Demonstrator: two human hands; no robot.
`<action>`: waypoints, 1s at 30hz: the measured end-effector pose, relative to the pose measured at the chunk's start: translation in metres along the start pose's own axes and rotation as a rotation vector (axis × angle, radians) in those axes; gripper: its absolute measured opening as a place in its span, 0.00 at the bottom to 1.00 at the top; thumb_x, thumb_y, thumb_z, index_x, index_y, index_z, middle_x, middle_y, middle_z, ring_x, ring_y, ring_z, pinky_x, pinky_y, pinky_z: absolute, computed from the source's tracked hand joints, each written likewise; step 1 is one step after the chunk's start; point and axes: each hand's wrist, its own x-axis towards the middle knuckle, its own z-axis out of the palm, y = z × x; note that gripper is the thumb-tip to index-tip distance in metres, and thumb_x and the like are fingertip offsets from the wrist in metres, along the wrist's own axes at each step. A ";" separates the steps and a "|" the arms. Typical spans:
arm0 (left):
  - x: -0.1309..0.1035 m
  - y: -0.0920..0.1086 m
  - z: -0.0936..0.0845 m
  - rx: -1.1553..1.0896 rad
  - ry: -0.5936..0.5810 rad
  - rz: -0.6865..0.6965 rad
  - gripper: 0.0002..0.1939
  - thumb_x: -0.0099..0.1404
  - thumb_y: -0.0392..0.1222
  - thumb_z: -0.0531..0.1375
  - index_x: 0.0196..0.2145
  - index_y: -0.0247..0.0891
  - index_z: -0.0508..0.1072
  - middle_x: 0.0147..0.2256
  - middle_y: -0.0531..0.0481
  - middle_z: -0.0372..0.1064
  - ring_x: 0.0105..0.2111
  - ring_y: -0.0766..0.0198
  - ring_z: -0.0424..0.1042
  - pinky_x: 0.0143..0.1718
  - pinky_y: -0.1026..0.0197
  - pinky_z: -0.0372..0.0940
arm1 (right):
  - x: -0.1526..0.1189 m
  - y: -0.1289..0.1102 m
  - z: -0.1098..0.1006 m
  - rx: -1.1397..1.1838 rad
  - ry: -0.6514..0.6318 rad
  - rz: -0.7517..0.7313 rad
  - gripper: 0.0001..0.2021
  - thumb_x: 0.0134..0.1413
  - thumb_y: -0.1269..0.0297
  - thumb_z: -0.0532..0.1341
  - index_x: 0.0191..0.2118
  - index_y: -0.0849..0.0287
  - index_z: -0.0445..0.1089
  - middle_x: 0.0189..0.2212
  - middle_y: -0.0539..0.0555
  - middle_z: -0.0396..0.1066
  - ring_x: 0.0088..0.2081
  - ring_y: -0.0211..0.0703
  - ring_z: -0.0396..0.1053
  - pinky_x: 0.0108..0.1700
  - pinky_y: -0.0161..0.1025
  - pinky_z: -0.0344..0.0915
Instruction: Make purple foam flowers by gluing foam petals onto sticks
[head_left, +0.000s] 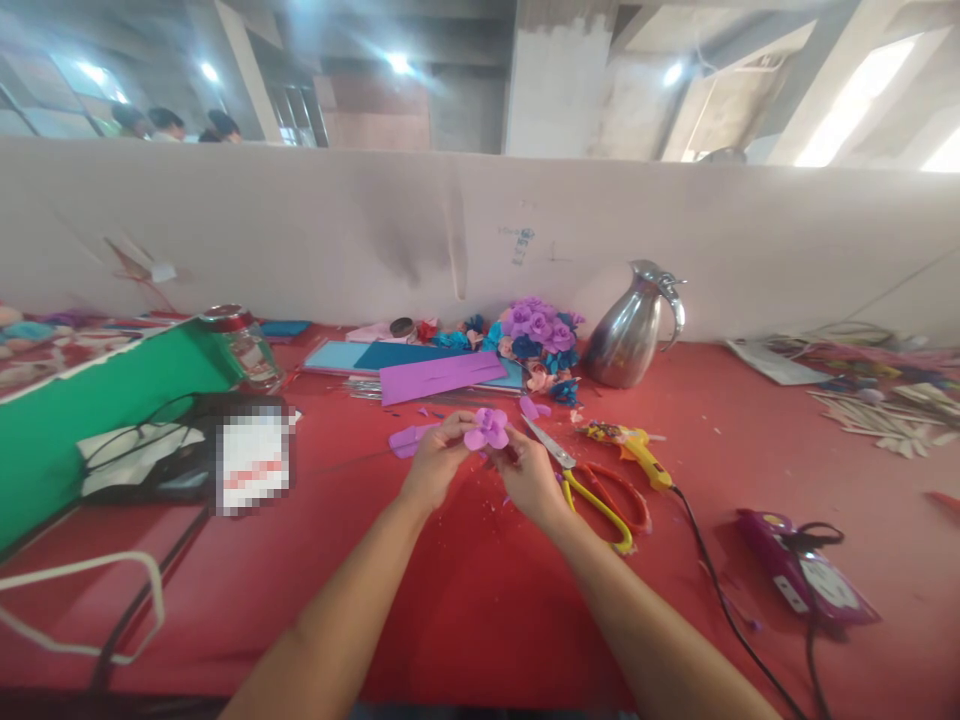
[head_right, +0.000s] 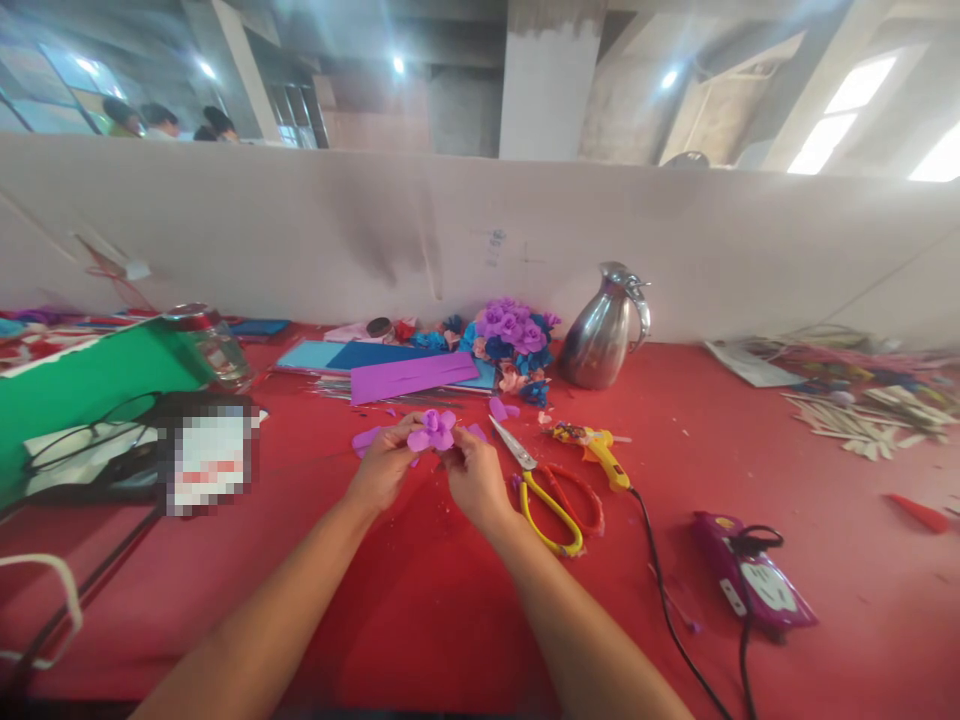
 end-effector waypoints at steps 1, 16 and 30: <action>0.000 0.000 0.000 0.018 0.004 0.004 0.06 0.51 0.44 0.68 0.27 0.40 0.81 0.37 0.48 0.72 0.40 0.59 0.68 0.42 0.60 0.62 | 0.000 0.001 0.000 0.001 0.002 0.002 0.07 0.52 0.65 0.57 0.32 0.56 0.72 0.24 0.51 0.71 0.27 0.44 0.68 0.32 0.38 0.61; 0.004 -0.008 0.001 -0.008 0.240 0.012 0.09 0.49 0.43 0.68 0.30 0.38 0.79 0.30 0.49 0.77 0.32 0.61 0.73 0.40 0.60 0.64 | -0.004 -0.032 -0.008 0.795 -0.049 0.506 0.13 0.42 0.55 0.62 0.31 0.58 0.73 0.30 0.54 0.76 0.25 0.37 0.66 0.25 0.33 0.55; -0.001 -0.001 0.007 0.139 0.253 0.091 0.08 0.50 0.43 0.67 0.24 0.38 0.74 0.22 0.55 0.70 0.28 0.64 0.69 0.34 0.62 0.64 | -0.003 -0.037 -0.006 0.782 0.086 0.514 0.12 0.32 0.58 0.70 0.22 0.61 0.72 0.23 0.50 0.71 0.23 0.32 0.60 0.24 0.32 0.50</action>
